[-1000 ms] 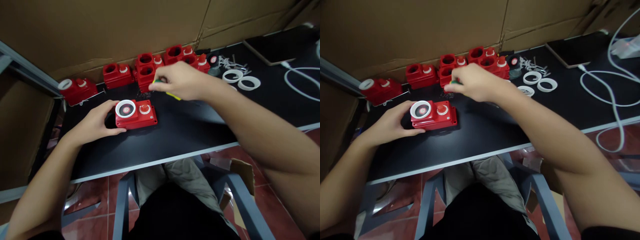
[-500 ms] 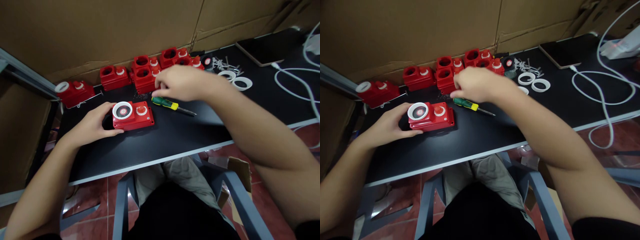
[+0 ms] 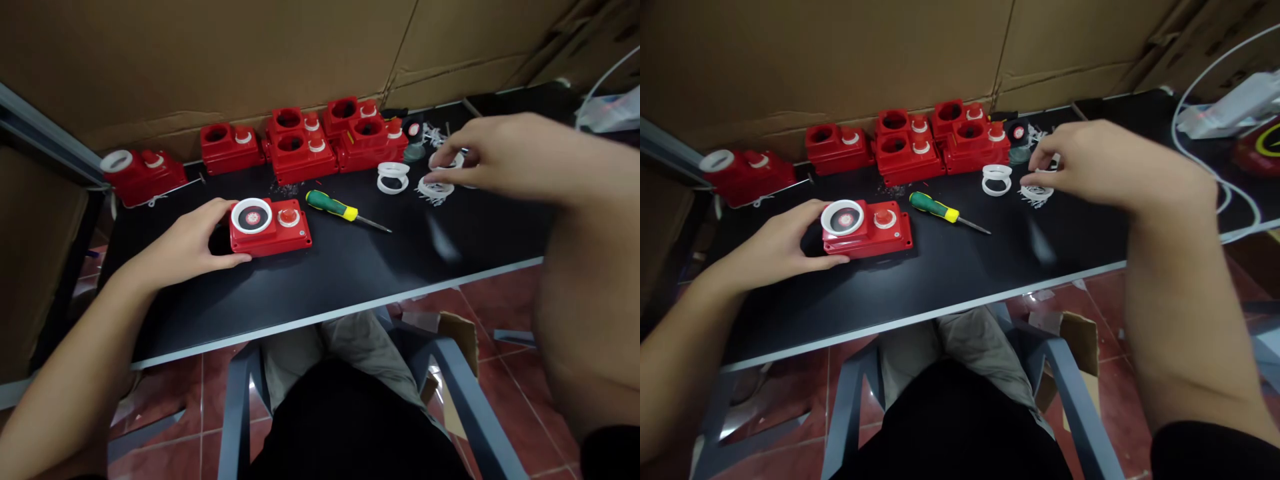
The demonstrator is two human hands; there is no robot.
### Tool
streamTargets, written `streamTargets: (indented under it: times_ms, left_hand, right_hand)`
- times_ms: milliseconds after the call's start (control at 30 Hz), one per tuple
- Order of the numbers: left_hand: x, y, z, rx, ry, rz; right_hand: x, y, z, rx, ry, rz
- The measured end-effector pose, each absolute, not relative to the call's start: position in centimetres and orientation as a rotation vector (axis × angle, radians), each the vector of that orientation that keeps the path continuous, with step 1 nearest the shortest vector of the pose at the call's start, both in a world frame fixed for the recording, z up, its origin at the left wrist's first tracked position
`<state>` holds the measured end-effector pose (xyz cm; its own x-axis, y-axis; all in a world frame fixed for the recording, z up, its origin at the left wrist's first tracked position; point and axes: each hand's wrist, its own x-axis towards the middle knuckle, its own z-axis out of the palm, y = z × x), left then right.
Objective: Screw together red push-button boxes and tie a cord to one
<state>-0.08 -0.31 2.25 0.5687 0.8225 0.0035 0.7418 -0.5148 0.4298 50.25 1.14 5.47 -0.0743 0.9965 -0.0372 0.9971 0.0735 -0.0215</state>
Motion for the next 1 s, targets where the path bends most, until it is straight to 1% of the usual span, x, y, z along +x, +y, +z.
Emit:
streamTargets:
  times_ms: [133,267,467,667,767,833,1000]
  left_hand:
    - [-0.2,-0.2,2.0,2.453,1.256,0.313]
    - [-0.1,-0.3,1.9,2.448,1.268,0.312]
    - [0.1,-0.5,2.2,2.424,1.281,0.302]
    - [-0.1,-0.2,2.1,2.427,1.244,0.316]
    - [0.0,-0.3,2.3,2.424,1.256,0.293]
    - [0.1,-0.4,2.4,2.412,1.277,0.281]
    - [0.1,-0.5,2.4,2.403,1.268,0.293]
  right_hand:
    - [52.0,-0.8,1.5,2.267,2.324,-0.025]
    - [52.0,-0.8,-0.5,2.326,2.304,-0.059]
    - [51.1,-0.5,0.2,2.481,2.307,-0.063]
    - [51.7,-4.6,2.2,2.581,2.29,0.018]
    - [51.6,-7.1,1.5,2.523,2.167,-0.206]
    - [51.4,-8.3,0.6,2.444,2.18,-0.249]
    - [51.6,-9.1,-1.0,2.461,2.27,0.004]
